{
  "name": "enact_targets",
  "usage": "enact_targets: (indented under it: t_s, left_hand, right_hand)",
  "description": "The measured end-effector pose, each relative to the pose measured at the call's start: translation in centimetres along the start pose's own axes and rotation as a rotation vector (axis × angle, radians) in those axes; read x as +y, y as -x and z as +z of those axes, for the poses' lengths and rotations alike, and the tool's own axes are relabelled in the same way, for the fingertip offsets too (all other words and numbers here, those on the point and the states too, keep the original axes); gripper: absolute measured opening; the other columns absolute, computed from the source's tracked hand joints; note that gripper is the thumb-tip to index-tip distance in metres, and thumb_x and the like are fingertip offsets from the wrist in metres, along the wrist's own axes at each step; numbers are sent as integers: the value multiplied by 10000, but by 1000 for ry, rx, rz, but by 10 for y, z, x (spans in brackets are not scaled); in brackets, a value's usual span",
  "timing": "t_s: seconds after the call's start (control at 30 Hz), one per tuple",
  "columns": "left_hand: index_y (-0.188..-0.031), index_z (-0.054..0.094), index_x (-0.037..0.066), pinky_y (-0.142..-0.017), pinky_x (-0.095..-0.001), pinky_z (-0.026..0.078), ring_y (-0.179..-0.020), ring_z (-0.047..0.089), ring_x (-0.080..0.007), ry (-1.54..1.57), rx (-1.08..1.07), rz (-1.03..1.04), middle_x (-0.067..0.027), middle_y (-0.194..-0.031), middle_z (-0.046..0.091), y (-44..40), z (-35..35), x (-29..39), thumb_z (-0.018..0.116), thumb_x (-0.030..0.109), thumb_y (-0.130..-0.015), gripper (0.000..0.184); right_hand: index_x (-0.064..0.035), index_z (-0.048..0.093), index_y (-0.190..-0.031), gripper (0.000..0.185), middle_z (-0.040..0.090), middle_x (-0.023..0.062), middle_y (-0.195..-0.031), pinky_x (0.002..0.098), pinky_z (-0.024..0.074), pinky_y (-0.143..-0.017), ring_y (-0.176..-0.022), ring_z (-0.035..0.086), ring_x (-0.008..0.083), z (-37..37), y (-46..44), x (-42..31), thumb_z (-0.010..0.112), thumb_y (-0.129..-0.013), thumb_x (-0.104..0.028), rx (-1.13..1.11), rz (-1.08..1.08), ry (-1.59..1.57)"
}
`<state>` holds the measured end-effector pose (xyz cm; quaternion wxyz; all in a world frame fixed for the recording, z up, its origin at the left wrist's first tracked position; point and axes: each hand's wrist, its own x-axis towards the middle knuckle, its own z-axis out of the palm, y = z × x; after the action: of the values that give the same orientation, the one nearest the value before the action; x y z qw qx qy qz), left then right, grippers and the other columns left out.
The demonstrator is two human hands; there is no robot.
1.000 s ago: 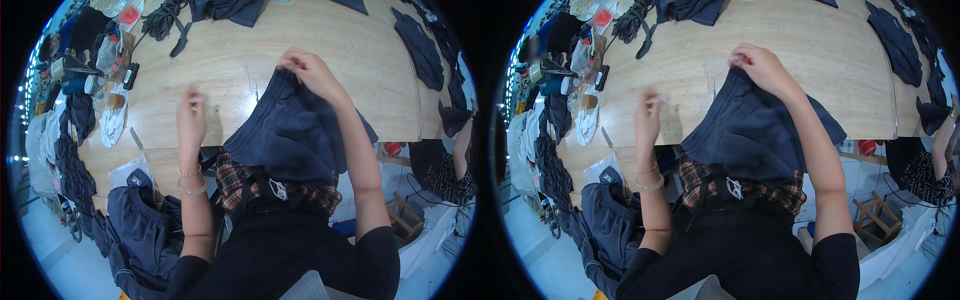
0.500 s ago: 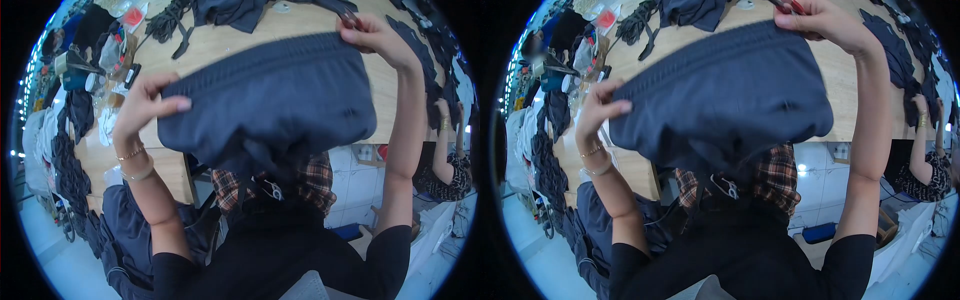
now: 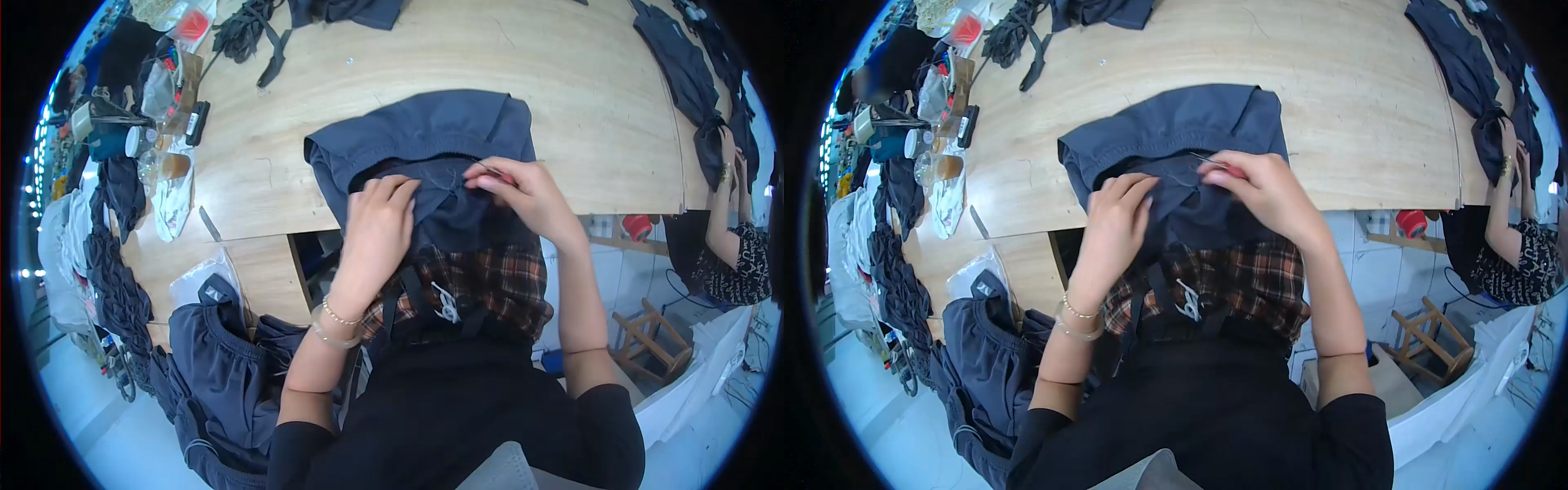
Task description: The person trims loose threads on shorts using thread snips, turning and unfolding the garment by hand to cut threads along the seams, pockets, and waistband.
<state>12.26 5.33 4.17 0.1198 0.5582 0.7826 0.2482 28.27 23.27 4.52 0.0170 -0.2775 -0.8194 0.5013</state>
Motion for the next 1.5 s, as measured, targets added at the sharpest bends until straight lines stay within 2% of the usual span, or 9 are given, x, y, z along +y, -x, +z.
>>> enact_targets:
  t_s: [0.1, 0.23, 0.37, 0.53, 0.8, 0.9, 1.2, 1.37, 1.5]
  left_hand:
    - [-1017, 620, -30, -763, -368, 513, -846, 640, -317, 298, 117, -55, -156, -941, 634, -19, 33, -3, 537, -63, -843, 196]
    - [-1014, 610, -21, -728, -316, 529, -758, 656, -271, 554, 277, -132, -143, -817, 643, -43, 76, -54, 542, -50, -857, 173]
    - [-1039, 634, 37, -837, -339, 490, -914, 599, -253, 510, 143, -93, -110, -984, 583, -41, 54, -28, 707, 88, -818, 238]
    - [-976, 646, 95, -821, -392, 417, -962, 534, -281, 102, 176, 0, -81, -1050, 510, -43, 79, -15, 783, 193, -745, 285]
    - [-891, 560, 4, -570, -193, 399, -612, 482, -39, 809, 262, -423, 4, -726, 575, -23, 43, -38, 644, 75, -926, 116]
    - [-895, 573, 16, -579, -215, 392, -642, 473, -61, 620, 536, -447, -6, -710, 526, -17, 29, -22, 646, 104, -930, 121]
    - [-931, 554, 21, -666, -385, 505, -743, 608, -337, 60, 305, -154, -124, -902, 566, -62, 94, 1, 667, 97, -871, 149]
    - [-924, 470, 12, -656, -279, 521, -700, 641, -145, 744, 313, -410, -128, -783, 649, -59, 83, -27, 482, 65, -1004, 97]
    - [-975, 531, 13, -659, -305, 511, -716, 617, -159, 552, 227, -355, -92, -845, 626, -59, 77, -16, 702, 209, -891, 274]
  right_hand:
    - [23, 671, -1008, 190, 712, 100, -991, 262, 494, -820, -967, 667, 159, 22, -19, 6, 592, -953, -141, -173, -66, -386]
    - [16, 623, -1056, 270, 671, 145, -1131, 317, 516, -877, -1045, 649, 207, 37, -65, 53, 490, -1020, -216, 229, -24, -834]
    - [12, 590, -1112, 287, 651, 180, -1159, 368, 531, -925, -1099, 639, 251, 29, -68, 62, 468, -1030, -234, 181, -43, -1130]
    - [3, 593, -1116, 270, 650, 180, -1162, 361, 534, -922, -1106, 637, 256, 32, -69, 63, 469, -1029, -221, 193, -36, -1097]
    - [-2, 595, -1106, 260, 655, 178, -1147, 357, 533, -925, -1094, 642, 250, 32, -67, 59, 467, -1030, -215, 209, -26, -1088]
    - [-5, 597, -1099, 258, 655, 178, -1146, 357, 531, -928, -1094, 641, 247, 33, -68, 63, 466, -1031, -216, 196, -56, -1096]
    - [-7, 585, -1103, 245, 653, 173, -1141, 350, 523, -922, -1094, 636, 241, 36, -66, 62, 469, -1028, -209, 200, -36, -1125]
    - [-8, 582, -1096, 244, 649, 173, -1147, 366, 513, -936, -1090, 635, 243, 42, -60, 61, 456, -1032, -208, 205, -42, -1193]
    - [-9, 581, -1091, 242, 648, 174, -1143, 368, 514, -941, -1093, 634, 244, 41, -61, 62, 457, -1032, -208, 199, -45, -1209]
